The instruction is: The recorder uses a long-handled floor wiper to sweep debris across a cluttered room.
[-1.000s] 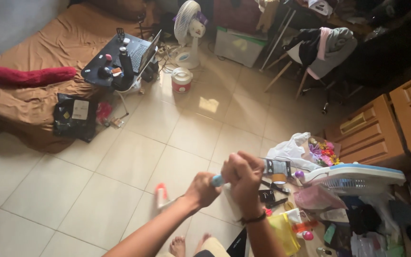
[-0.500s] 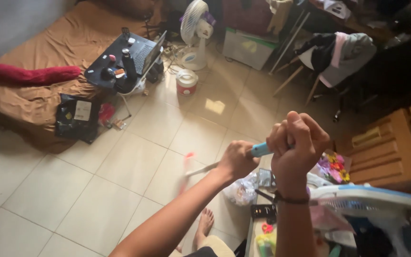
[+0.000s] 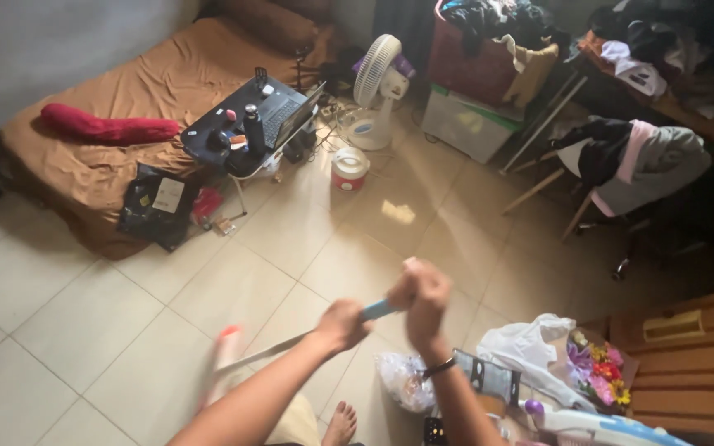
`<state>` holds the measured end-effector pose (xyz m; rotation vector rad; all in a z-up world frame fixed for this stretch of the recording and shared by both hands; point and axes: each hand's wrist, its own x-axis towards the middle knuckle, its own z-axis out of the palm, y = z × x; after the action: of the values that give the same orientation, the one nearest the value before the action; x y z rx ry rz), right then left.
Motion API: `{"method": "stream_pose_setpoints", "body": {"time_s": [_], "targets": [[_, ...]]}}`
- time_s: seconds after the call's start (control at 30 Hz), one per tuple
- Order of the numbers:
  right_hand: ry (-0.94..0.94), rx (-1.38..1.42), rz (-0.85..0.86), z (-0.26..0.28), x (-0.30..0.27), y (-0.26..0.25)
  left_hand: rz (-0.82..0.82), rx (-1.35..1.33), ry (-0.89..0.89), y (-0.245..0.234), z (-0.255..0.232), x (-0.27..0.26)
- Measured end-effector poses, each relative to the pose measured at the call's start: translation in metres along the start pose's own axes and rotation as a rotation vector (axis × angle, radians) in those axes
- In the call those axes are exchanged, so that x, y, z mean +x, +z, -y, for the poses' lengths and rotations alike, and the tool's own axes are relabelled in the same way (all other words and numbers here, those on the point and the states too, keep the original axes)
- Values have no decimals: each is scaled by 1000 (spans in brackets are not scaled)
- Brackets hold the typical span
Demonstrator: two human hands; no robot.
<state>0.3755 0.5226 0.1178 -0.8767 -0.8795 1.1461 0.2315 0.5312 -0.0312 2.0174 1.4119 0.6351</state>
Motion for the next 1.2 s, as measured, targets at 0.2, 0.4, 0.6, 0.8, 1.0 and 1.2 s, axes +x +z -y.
{"method": "stream_pose_setpoints", "body": {"time_s": [0.2,0.4,0.6,0.8,1.0,1.2], "targets": [[72,-99,-61,9,44,-14,153,92,-120,-18,-11,36],[-255,20,-95,145,113,25,-75,-108,241,-60,-135,141],[-589,-351,-82,88,142,60,-166,-341,256,-56,-104,196],[-288,-86,2,52,153,74,-105,-412,119,-72,-50,185],[-195,100,-7,-1,165,86,-19,-116,10,-95,9,155],[-79,-116,-59,20,181,74,22,-91,-69,-98,-2,175]]}}
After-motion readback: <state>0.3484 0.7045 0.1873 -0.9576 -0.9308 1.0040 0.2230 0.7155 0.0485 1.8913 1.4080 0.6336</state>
